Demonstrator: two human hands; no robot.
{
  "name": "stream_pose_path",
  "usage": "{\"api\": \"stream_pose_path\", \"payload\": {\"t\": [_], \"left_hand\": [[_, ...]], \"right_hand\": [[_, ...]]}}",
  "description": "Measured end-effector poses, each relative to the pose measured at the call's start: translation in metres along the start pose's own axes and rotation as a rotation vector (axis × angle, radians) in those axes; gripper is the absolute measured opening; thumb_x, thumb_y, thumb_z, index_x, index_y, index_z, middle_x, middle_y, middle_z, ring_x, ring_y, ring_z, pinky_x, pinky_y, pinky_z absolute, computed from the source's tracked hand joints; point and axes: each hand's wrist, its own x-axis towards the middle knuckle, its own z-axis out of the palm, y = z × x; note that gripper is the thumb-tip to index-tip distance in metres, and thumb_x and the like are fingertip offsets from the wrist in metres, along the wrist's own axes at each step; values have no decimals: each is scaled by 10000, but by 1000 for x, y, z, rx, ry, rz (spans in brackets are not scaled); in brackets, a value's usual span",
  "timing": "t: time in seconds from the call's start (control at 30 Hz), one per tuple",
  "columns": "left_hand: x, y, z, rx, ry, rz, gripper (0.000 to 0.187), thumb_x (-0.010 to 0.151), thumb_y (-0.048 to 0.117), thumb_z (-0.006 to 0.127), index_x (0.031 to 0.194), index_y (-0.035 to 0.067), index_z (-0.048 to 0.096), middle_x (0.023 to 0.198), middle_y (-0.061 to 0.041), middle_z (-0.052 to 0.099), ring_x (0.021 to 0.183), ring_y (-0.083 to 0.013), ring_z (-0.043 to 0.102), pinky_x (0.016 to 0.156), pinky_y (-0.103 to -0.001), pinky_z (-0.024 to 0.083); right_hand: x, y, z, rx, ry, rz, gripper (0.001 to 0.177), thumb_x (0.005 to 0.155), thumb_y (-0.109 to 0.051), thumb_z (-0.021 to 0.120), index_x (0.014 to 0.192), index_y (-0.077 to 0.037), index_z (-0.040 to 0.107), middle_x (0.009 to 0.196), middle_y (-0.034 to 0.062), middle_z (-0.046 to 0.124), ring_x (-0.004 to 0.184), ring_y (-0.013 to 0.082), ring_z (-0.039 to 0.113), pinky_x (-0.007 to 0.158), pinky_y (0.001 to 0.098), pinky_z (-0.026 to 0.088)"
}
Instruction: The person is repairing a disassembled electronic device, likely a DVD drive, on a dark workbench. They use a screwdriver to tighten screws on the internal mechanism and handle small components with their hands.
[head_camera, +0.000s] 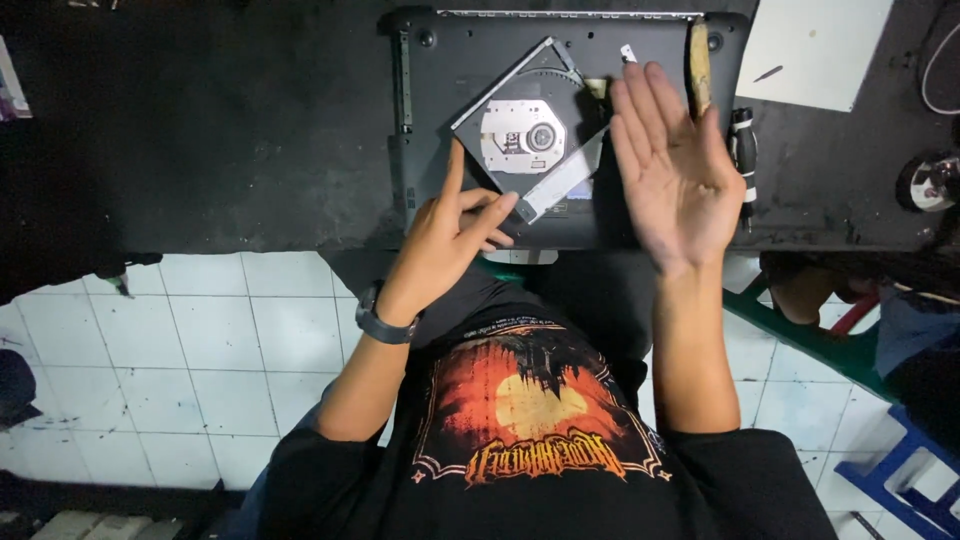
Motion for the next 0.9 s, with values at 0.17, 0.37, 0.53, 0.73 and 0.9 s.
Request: {"api": "stream_pose_path", "payload": {"t": [0.17, 0.37, 0.53, 0.73, 0.9], "left_hand": [[-9, -5, -6, 65, 13, 44, 883, 1031, 378, 527, 1611, 133, -92, 1207, -105, 762, 836, -183, 809, 728, -275, 686], [-16, 10, -11, 166, 203, 185, 577, 1074, 361, 524, 1564, 127, 330, 956, -4, 641, 691, -103, 586, 625, -246, 493], [6, 16, 20, -151, 234, 306, 368, 1073, 366, 560, 1390, 180, 568, 1233, -36, 651, 1063, -130, 634, 897, -244, 576], [43, 60, 68, -1200, -123, 217, 857, 981, 642, 395, 1635, 104, 260, 1772, -120, 164, 1613, -287, 265, 1326, -489, 258], [46, 40, 87, -2070, -497, -149, 954, 993, 643, 479, 1706, 82, 186, 1745, -179, 191, 1539, -351, 366, 1146, -378, 416]], "right_hand": [[-8, 14, 40, 53, 89, 17, 826, 1010, -504, 376, 1596, 71, 289, 1719, 236, 251, 1628, 332, 230, 1343, 437, 209], [-5, 25, 66, -89, 192, -1, 964, 900, -607, 234, 1612, 42, 230, 1745, 222, 214, 1614, 330, 219, 1317, 433, 193], [-6, 30, 75, -149, 176, -12, 980, 885, -580, 250, 1611, 77, 295, 1740, 255, 276, 1609, 349, 290, 1331, 434, 247], [-15, 34, 56, -918, -363, -260, 821, 1102, -731, 253, 1713, -183, 276, 1828, 105, 187, 1780, 321, 107, 1533, 498, 24], [-9, 42, 59, -2367, -540, -643, 961, 1022, -671, -1, 1606, -27, 409, 1660, 202, 448, 1587, 382, 243, 1300, 592, 22]]}}
